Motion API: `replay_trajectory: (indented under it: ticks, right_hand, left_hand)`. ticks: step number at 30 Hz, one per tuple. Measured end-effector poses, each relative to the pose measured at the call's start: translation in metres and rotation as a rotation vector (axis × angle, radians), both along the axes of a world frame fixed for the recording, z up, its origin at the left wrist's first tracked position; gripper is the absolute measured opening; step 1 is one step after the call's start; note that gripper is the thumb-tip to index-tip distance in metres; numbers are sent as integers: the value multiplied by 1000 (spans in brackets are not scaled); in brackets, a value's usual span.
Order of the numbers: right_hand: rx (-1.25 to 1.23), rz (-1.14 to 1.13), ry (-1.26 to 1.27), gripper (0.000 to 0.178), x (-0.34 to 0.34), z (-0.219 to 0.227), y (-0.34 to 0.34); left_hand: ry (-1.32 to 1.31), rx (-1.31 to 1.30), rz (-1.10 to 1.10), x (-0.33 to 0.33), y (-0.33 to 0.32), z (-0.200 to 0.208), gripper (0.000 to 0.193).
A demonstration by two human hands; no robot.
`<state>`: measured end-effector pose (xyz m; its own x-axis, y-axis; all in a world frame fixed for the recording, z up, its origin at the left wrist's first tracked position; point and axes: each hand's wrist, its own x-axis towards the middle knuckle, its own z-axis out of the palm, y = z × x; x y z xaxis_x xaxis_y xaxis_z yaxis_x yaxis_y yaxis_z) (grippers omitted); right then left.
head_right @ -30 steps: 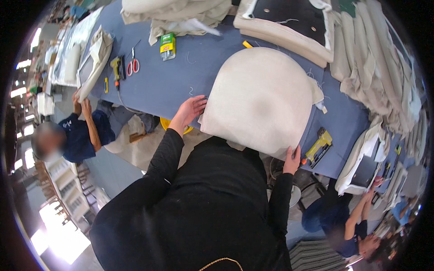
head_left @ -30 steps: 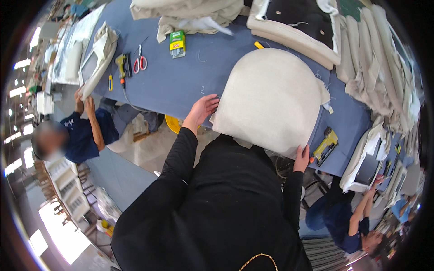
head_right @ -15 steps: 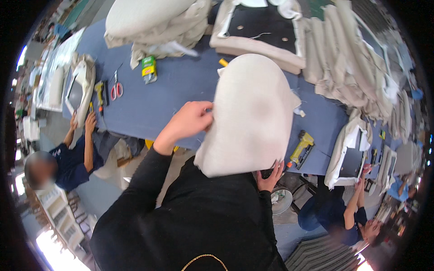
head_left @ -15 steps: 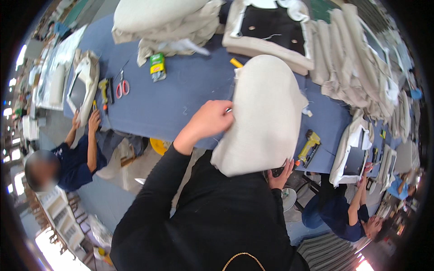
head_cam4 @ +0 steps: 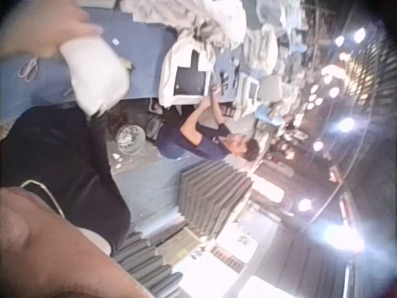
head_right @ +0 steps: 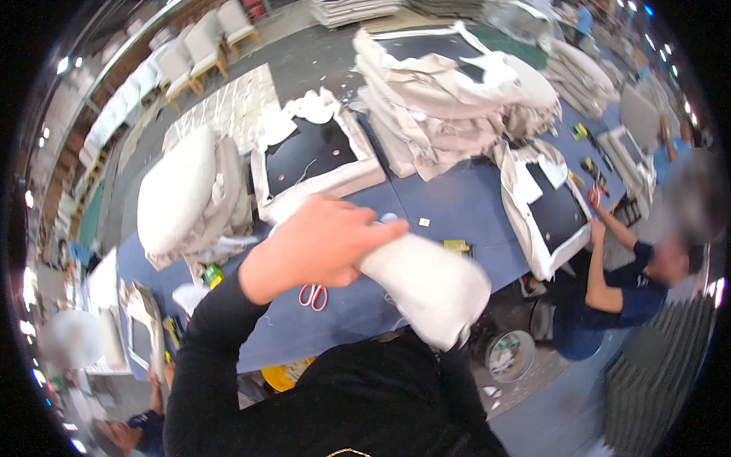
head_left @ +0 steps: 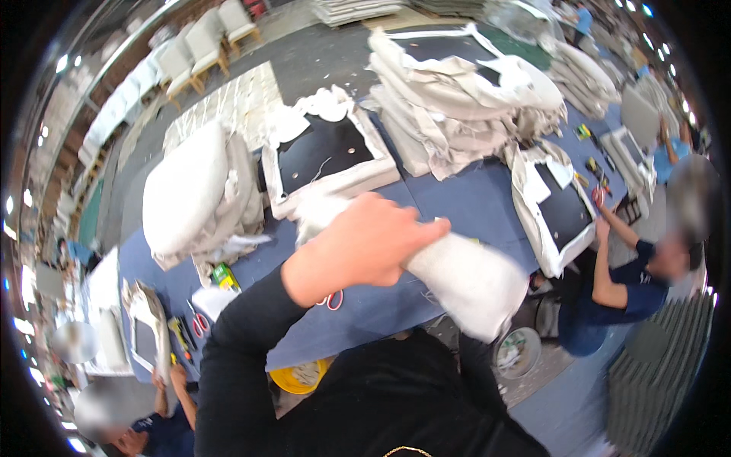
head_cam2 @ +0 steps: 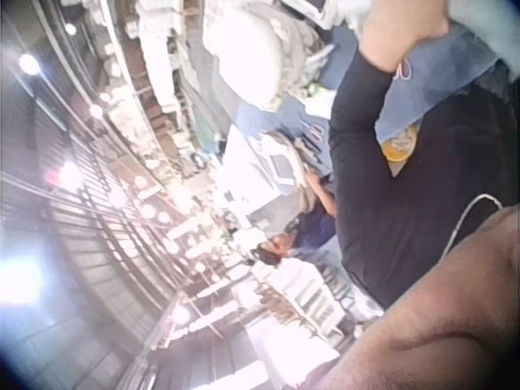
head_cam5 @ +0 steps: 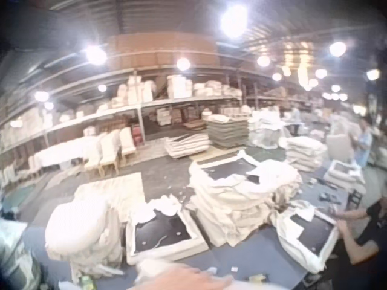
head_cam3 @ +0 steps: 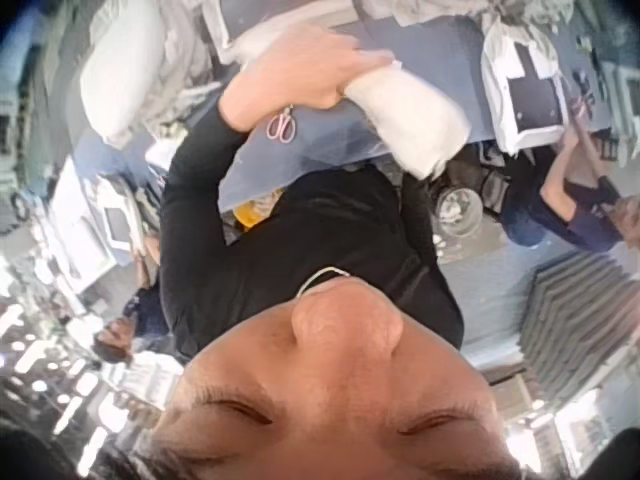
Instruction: The person staples fabric onto a foam cushion using a yellow staple gun. They repeatedly flip the cushion to work on different edges, trim excess fabric with scissors, and use a screwdriver to adjust the material. The process involves securing the fabric tightly around the foam to create a finished cushion.
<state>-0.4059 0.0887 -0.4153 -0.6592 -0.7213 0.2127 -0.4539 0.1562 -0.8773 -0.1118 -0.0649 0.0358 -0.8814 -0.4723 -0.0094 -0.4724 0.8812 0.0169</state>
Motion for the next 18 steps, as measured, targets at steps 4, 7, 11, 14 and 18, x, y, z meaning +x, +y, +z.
replay_trajectory:
  ticks: [4,7,11,14,18]
  right_hand:
    - [332,15,101,73,-12,-11,-20]
    - [519,84,349,84,-15,-9,-25]
    - [532,262,546,105,-17,-2,-35]
    - [593,316,458,127,-20,-1,-55]
    - [787,228,125,120,-37,13,-97]
  left_hand:
    - [30,128,345,2,8,11,90]
    - [88,251,520,0,1,-18,91]
    - [352,292,479,4,-1,-54,94]
    - [399,336,450,3,-2,-63,101]
    - [508,338,351,-13,-23,-63,100]
